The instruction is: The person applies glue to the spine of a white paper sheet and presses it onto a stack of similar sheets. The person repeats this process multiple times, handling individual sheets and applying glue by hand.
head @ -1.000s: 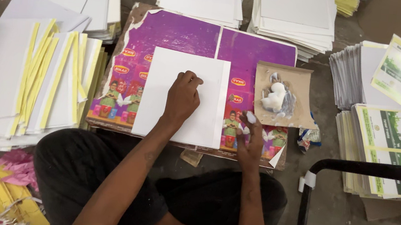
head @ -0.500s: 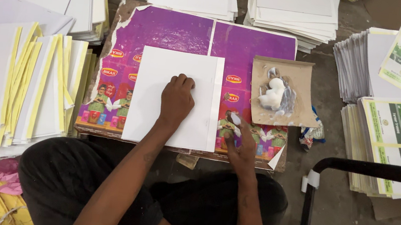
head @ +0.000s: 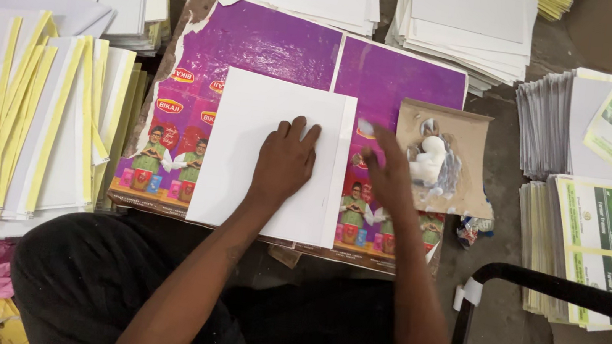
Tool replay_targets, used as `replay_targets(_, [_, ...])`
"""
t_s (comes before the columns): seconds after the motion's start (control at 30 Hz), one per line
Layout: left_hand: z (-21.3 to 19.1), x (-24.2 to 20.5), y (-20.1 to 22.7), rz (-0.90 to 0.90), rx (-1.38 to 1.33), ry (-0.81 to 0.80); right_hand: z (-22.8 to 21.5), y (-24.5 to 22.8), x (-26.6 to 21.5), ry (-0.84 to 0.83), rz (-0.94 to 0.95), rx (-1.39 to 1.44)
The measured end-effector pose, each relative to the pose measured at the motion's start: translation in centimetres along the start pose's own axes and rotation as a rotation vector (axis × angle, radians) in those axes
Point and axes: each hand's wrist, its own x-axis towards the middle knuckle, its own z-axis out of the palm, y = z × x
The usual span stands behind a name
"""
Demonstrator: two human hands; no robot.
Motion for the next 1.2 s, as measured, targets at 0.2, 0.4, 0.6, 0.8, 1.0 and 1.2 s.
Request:
replay_targets(0.2, [0.0,0.3,-0.2,-0.025,-0.017,-0.039,0.6,5.2,7.5,-0.141,-0.033,-0.119])
replay_targets(0.4, [0.8,0.0,-0.6,-0.016,0.001,-0.036,0.7,7.1,7.7,-0.265,-0.022,-0.312])
replay_targets(0.6, [0.8,0.0,-0.6,-0.019,-0.014,-0.031,0.1,6.0,6.5,-0.353,-0.04,-0.374])
replay_targets(0.8, [0.8,-0.1,-0.7,-0.017,-0.016,-0.016,-0.4,2.4,1.9,-0.438,-0.009,-0.482])
replay_targets(1.0, [0.7,-0.2,-0.7,0.006,0.006,0.012,-0.8,-2.2,-3.6,-0.526,-0.018,-0.611])
replay_targets(1.2, [1.4,-0.5,-0.9,0.008,0.016,0.032,-1.0,-4.7,-8.9,-0.489,-0.061,-0.686])
